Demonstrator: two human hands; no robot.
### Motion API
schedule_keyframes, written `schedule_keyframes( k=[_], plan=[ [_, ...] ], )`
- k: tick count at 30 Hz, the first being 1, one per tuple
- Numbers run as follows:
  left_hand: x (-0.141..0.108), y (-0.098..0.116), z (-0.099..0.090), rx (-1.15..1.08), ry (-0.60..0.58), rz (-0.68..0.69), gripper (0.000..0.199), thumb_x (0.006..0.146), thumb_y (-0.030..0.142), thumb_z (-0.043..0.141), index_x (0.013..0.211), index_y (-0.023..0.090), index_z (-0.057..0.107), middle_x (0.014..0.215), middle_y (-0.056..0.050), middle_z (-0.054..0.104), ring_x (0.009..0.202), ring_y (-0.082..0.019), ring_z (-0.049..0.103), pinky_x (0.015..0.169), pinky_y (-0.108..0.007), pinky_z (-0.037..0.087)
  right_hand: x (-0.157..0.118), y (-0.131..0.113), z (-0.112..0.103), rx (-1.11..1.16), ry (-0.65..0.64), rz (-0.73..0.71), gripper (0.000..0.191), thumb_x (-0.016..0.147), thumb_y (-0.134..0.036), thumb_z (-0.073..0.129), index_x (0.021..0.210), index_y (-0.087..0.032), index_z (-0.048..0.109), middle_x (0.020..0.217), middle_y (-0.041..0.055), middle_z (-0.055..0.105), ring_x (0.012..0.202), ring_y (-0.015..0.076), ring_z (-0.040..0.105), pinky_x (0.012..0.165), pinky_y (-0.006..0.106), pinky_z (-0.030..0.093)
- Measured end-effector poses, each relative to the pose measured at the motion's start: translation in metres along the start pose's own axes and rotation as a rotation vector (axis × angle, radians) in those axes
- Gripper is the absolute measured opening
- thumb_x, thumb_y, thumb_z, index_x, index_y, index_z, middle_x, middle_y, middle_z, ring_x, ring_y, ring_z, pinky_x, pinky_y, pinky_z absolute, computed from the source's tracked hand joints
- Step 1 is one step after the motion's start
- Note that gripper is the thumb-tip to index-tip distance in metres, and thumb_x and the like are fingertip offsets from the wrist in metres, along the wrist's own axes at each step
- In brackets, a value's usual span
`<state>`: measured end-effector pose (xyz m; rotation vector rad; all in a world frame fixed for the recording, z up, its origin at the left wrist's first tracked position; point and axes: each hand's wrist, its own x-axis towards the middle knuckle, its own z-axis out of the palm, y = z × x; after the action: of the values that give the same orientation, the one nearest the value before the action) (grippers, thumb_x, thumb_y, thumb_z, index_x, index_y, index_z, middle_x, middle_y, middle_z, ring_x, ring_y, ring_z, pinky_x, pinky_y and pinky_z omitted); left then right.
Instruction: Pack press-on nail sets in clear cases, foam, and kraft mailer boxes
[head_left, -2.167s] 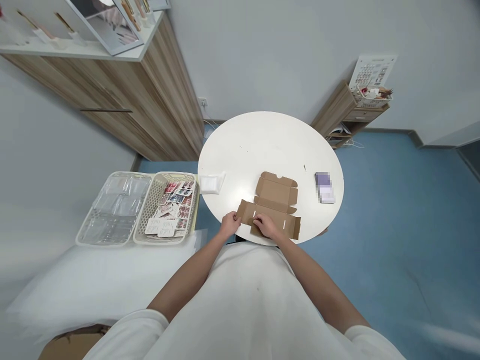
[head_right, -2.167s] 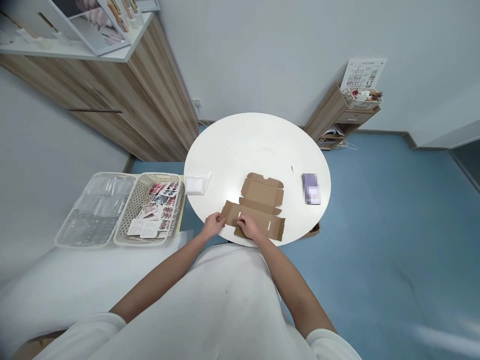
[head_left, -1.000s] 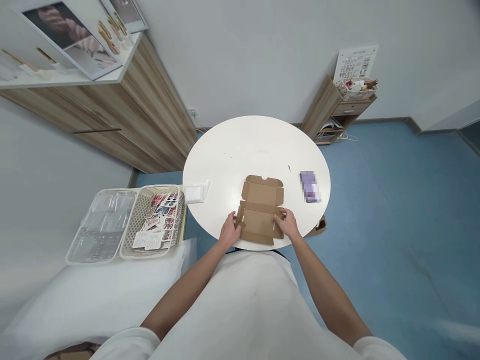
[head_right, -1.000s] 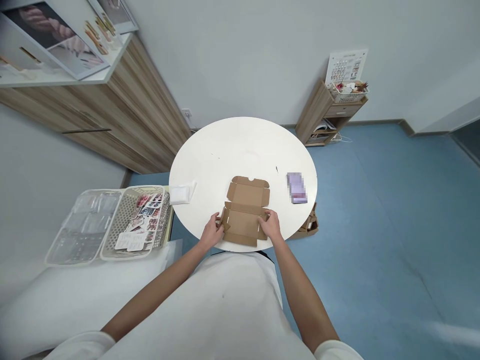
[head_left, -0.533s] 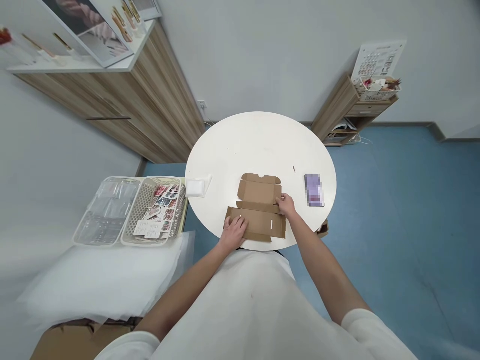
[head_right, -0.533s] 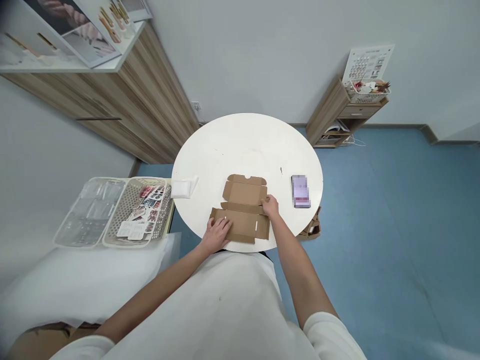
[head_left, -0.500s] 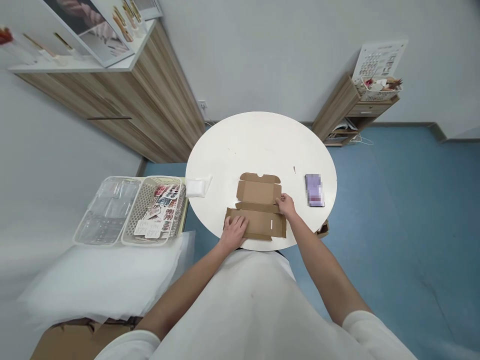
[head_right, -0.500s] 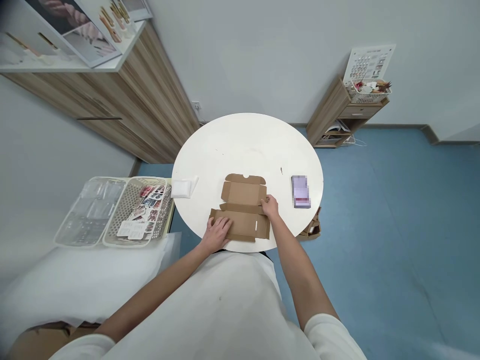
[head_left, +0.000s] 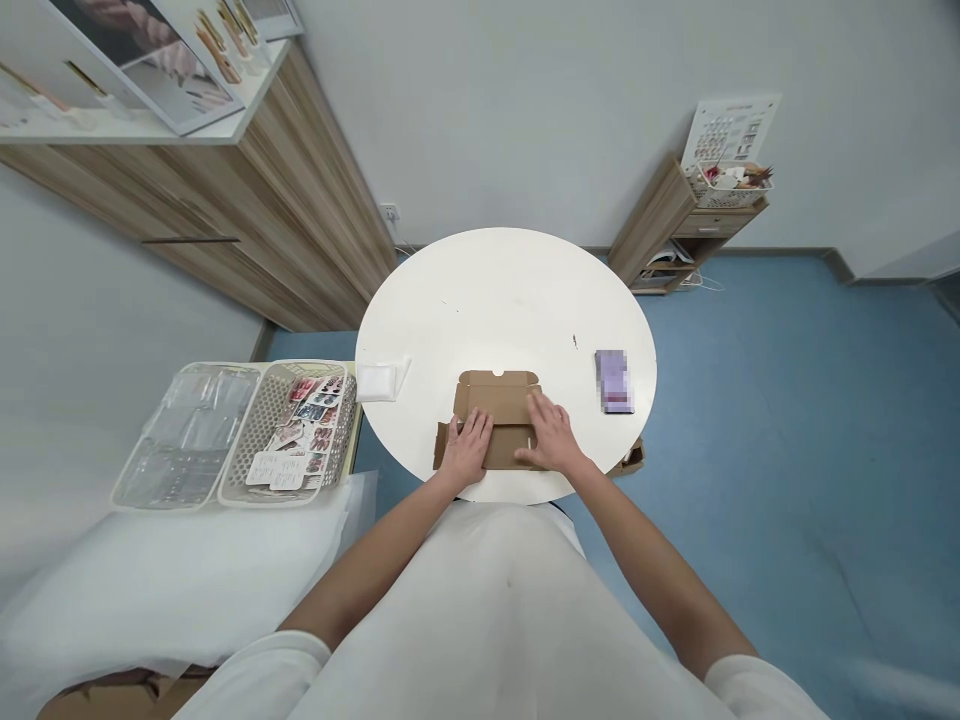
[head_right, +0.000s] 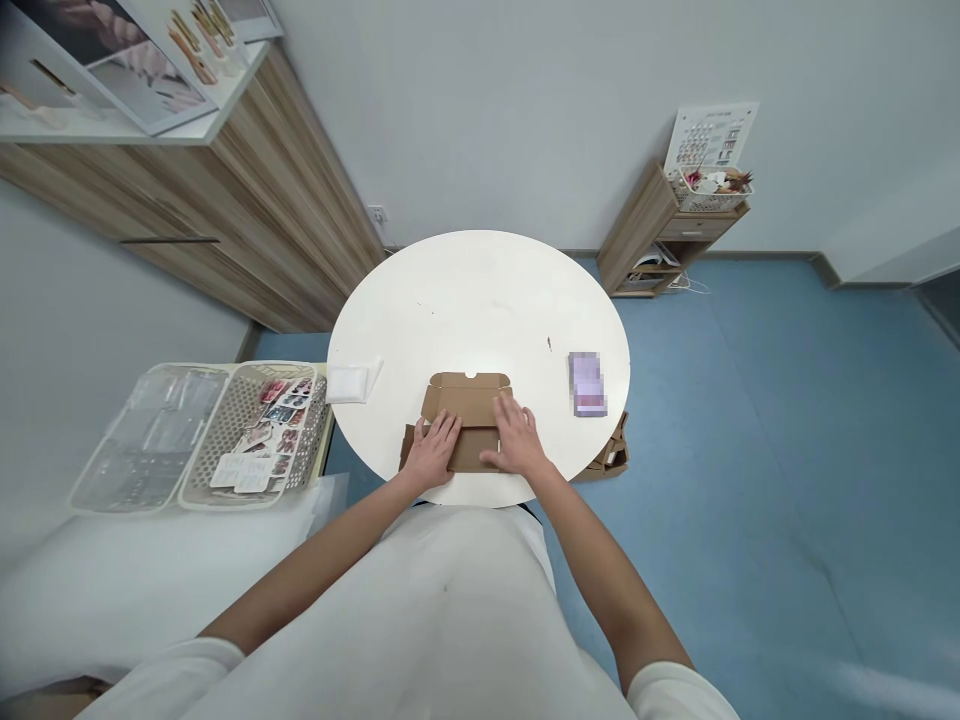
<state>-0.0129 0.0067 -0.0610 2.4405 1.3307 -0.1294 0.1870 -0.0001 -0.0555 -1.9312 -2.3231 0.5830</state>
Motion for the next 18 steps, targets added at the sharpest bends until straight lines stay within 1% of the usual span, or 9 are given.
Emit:
schedule_keyframes(
  k=[2,4,6,8,10,11,12,15,18],
  plan=[
    [0.000,0.000,-0.001,-0.023,0.008,0.014,0.089,0.056,0.016,0.062,0.134,0.018,0.020,0.139,-0.015,0.027,0.131,-0.033,0.007,0.102,-0.053,0.000,-0.003,-0.006,0.006,-0.126,-0.141,-0.163,0.110,0.055,-0.058,0.060,0.137,-0.015,0.001,0.145,0.0116,0.009,0.132,0.0302,0.002,0.103,0.046,0.003],
    [-0.002,-0.001,-0.002,-0.037,0.033,0.023,0.090,0.055,0.020,0.065,0.134,0.018,0.021,0.139,-0.015,0.027,0.131,-0.034,0.006,0.102,-0.053,0.000,-0.003,-0.010,0.014,-0.199,-0.204,-0.192,0.114,0.051,-0.056,0.064,0.137,-0.013,0.002,0.144,0.0131,0.011,0.132,0.0306,0.003,0.103,0.047,0.001],
    [-0.011,-0.005,-0.002,-0.040,0.067,-0.034,0.095,0.054,0.026,0.068,0.135,0.019,0.019,0.141,-0.015,0.020,0.131,-0.034,0.004,0.101,-0.054,0.002,-0.003,-0.012,0.022,-0.231,-0.204,-0.169,0.112,0.052,-0.051,0.066,0.138,-0.013,0.004,0.143,0.0139,0.014,0.131,0.0302,0.007,0.103,0.049,0.001],
    [-0.025,-0.014,0.001,-0.054,0.106,-0.201,0.101,0.052,0.033,0.071,0.135,0.019,0.016,0.143,-0.015,0.011,0.130,-0.036,0.004,0.100,-0.054,0.007,-0.002,-0.012,0.026,-0.236,-0.190,-0.159,0.109,0.054,-0.048,0.066,0.138,-0.013,0.005,0.143,0.0136,0.014,0.131,0.0290,0.009,0.103,0.049,0.001],
    [-0.042,-0.026,0.007,-0.123,0.139,-0.460,0.102,0.054,0.038,0.070,0.136,0.016,0.012,0.143,-0.019,0.011,0.129,-0.037,0.012,0.097,-0.054,0.017,-0.001,-0.010,0.029,-0.231,-0.180,-0.166,0.110,0.053,-0.046,0.067,0.138,-0.013,0.005,0.143,0.0131,0.014,0.131,0.0283,0.008,0.103,0.050,0.000],
    [-0.049,-0.032,0.011,-0.188,0.137,-0.567,0.100,0.056,0.038,0.068,0.135,0.015,0.012,0.141,-0.021,0.016,0.126,-0.037,0.020,0.095,-0.053,0.023,-0.001,-0.009,0.029,-0.228,-0.176,-0.168,0.110,0.053,-0.046,0.067,0.138,-0.013,0.004,0.144,0.0130,0.013,0.132,0.0282,0.008,0.103,0.050,0.000],
    [-0.055,-0.038,0.015,-0.272,0.121,-0.615,0.094,0.060,0.037,0.066,0.135,0.013,0.013,0.136,-0.021,0.026,0.122,-0.035,0.030,0.092,-0.049,0.029,0.000,-0.009,0.030,-0.225,-0.172,-0.168,0.110,0.053,-0.046,0.067,0.138,-0.013,0.004,0.144,0.0128,0.012,0.132,0.0282,0.008,0.103,0.050,0.000],
    [-0.061,-0.050,0.024,-0.523,0.129,-0.526,0.064,0.071,0.024,0.053,0.129,0.013,0.029,0.119,-0.015,0.048,0.110,-0.025,0.046,0.084,-0.036,0.040,0.001,-0.007,0.031,-0.217,-0.169,-0.166,0.109,0.054,-0.048,0.065,0.138,-0.014,0.003,0.144,0.0126,0.011,0.132,0.0291,0.005,0.102,0.051,0.001],
    [-0.052,-0.050,0.024,-0.661,0.195,-0.536,0.042,0.073,0.014,0.043,0.115,0.015,0.046,0.104,-0.010,0.058,0.096,-0.021,0.054,0.076,-0.030,0.044,0.001,-0.008,0.031,-0.217,-0.170,-0.167,0.108,0.055,-0.048,0.064,0.137,-0.014,0.003,0.144,0.0130,0.011,0.132,0.0296,0.003,0.102,0.052,0.002]
  ],
)
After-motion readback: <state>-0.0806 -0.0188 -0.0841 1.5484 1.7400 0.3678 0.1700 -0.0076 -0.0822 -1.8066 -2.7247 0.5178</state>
